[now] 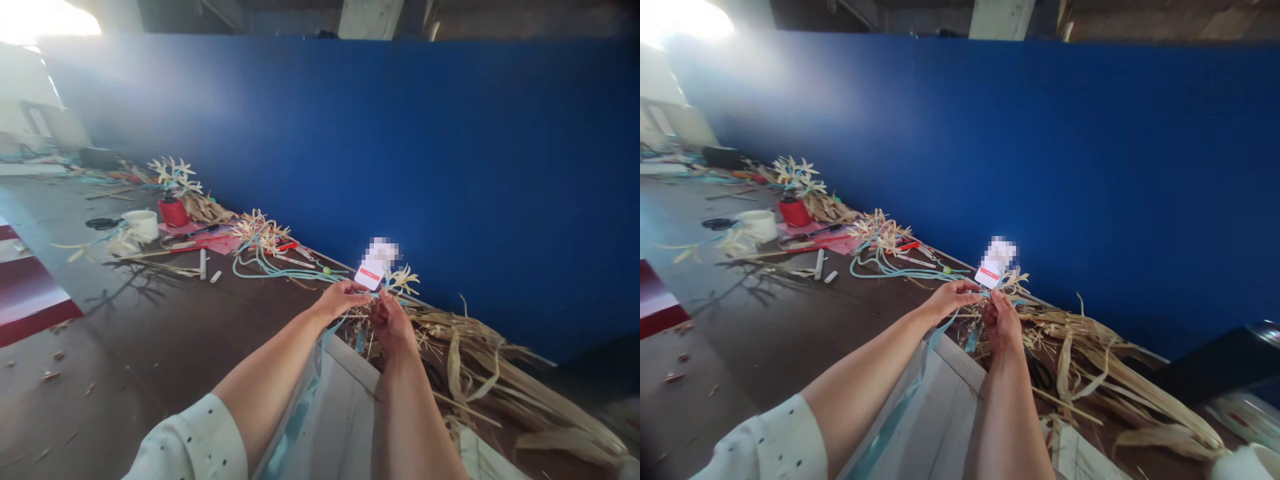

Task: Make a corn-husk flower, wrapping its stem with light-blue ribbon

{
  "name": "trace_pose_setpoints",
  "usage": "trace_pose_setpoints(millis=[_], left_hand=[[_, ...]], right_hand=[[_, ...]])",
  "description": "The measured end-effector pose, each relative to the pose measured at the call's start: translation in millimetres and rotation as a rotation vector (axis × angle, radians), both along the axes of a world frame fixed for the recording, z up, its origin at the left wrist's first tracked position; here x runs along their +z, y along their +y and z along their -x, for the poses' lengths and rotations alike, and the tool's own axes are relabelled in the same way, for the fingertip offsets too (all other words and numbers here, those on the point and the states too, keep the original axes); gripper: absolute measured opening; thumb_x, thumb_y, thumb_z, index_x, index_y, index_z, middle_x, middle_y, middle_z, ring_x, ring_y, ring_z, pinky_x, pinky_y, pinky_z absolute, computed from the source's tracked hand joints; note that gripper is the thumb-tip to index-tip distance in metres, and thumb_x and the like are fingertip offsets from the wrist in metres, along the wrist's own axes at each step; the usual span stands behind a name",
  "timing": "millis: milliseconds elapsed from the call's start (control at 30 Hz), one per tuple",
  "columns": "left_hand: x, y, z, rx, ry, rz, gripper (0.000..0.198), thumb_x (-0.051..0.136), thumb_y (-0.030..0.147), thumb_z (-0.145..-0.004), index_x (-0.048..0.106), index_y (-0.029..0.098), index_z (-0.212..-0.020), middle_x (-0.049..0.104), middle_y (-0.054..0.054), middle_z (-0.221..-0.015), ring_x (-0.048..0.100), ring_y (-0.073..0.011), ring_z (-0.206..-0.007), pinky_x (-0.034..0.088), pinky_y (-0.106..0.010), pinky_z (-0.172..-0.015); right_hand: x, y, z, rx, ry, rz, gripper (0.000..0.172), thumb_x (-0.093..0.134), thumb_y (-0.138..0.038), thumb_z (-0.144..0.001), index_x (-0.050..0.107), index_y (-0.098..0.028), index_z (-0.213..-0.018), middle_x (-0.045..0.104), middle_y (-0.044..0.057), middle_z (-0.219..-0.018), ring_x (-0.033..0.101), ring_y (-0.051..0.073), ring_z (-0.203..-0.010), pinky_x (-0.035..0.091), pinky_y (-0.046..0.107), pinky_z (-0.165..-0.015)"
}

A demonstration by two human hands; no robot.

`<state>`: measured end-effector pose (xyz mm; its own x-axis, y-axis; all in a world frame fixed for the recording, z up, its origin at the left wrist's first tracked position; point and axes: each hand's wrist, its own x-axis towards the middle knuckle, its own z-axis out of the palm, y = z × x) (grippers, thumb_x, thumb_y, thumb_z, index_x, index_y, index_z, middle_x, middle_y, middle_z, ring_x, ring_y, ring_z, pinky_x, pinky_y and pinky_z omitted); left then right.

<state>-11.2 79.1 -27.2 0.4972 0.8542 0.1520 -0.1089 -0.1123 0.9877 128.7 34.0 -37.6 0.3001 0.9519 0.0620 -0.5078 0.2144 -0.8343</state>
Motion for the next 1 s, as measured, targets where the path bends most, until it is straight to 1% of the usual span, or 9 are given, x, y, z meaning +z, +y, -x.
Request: trace_pose_setpoints(millis=[100,167,267,433,567,700,800,867,1000], left_hand=[[1.4,-0.9,1.2,-0.068,-0.016,0.162,0.058,0.055,0.063,-0.065,0.066,0.013,-0.094,0.035,0.006,-0.046,0.024,-0.0039,-0.041,0.021,-0.020,-0.044],[0.1,-0.5,0.8,-0.086,-0.030,0.222,0.058,0.056,0.065,-0.064,0.067,0.013,-0.087,0.031,0.007,-0.044,0.021,-0.0037,-0.040,0.017,-0.021,-0.042],[-3.2,1.3,-0.6,-0.101,-0.021,0.247,0.047,0.068,0.055,-0.056,0.065,0.013,-0.076,0.036,0.006,-0.045,0.024,-0.0035,-0.040,0.015,-0.022,-0.042],[-1.2,1.6,0.0,-0.162,-0.089,0.313,0.038,0.076,0.042,-0.051,0.060,0.013,-0.070,0.043,0.006,-0.049,0.029,-0.0030,-0.041,0.014,-0.023,-0.042],[7.2,-1.1,5.1,-0.258,-0.189,0.395,0.039,0.078,0.038,-0.050,0.052,0.013,-0.065,0.035,0.008,-0.048,0.025,-0.0016,-0.042,0.012,-0.021,-0.043],[11.0,-1.5,9.6,-0.332,-0.306,0.435,0.042,0.077,0.039,-0.053,0.047,0.013,-0.067,0.026,0.009,-0.051,0.018,0.0000,-0.043,0.006,-0.021,-0.044],[12.0,-1.2,10.9,-0.330,-0.376,0.424,0.040,0.076,0.037,-0.055,0.049,0.013,-0.072,0.023,0.009,-0.053,0.015,0.0003,-0.043,0.005,-0.021,-0.045],[12.3,-0.7,10.6,-0.304,-0.396,0.411,0.040,0.075,0.036,-0.057,0.051,0.014,-0.080,0.025,0.009,-0.054,0.015,0.0001,-0.043,0.005,-0.020,-0.045],[7.4,3.0,6.0,-0.152,-0.322,0.341,0.040,0.072,0.036,-0.059,0.055,0.015,-0.089,0.037,0.007,-0.055,0.022,-0.0008,-0.043,0.013,-0.020,-0.045]], right_hand=[[1.4,-0.8,1.3,0.031,0.008,-0.003,0.025,0.073,-0.031,-0.065,0.052,-0.019,-0.071,0.038,-0.009,-0.053,0.026,0.001,-0.038,0.022,0.015,-0.033],[1.5,-0.9,1.8,0.051,0.010,-0.002,0.025,0.073,-0.030,-0.065,0.052,-0.019,-0.070,0.038,-0.009,-0.053,0.026,0.001,-0.039,0.022,0.014,-0.034],[1.3,-0.9,2.3,0.050,0.011,0.000,0.025,0.072,-0.031,-0.066,0.051,-0.018,-0.069,0.038,-0.009,-0.052,0.026,0.001,-0.038,0.022,0.014,-0.034],[3.9,-2.4,3.0,0.046,0.052,0.024,0.029,0.071,-0.033,-0.066,0.047,-0.019,-0.063,0.031,-0.010,-0.048,0.024,0.003,-0.038,0.022,0.015,-0.033],[7.0,-5.3,3.1,0.117,0.119,0.007,0.025,0.070,-0.032,-0.068,0.049,-0.018,-0.066,0.027,-0.010,-0.048,0.024,0.003,-0.039,0.021,0.014,-0.034],[8.2,-6.5,4.2,0.146,0.138,-0.015,0.024,0.070,-0.031,-0.068,0.049,-0.019,-0.067,0.028,-0.009,-0.049,0.026,0.003,-0.039,0.023,0.015,-0.034],[7.4,-5.6,5.3,0.133,0.140,-0.027,0.025,0.072,-0.029,-0.066,0.048,-0.019,-0.067,0.030,-0.009,-0.050,0.027,0.003,-0.040,0.025,0.015,-0.035],[6.4,-4.7,5.7,0.130,0.128,-0.016,0.025,0.072,-0.029,-0.066,0.049,-0.019,-0.069,0.033,-0.009,-0.051,0.028,0.003,-0.040,0.026,0.015,-0.035],[4.9,-3.5,5.5,0.131,0.136,-0.005,0.026,0.074,-0.029,-0.064,0.051,-0.019,-0.072,0.035,-0.009,-0.051,0.030,0.003,-0.040,0.026,0.015,-0.034]])
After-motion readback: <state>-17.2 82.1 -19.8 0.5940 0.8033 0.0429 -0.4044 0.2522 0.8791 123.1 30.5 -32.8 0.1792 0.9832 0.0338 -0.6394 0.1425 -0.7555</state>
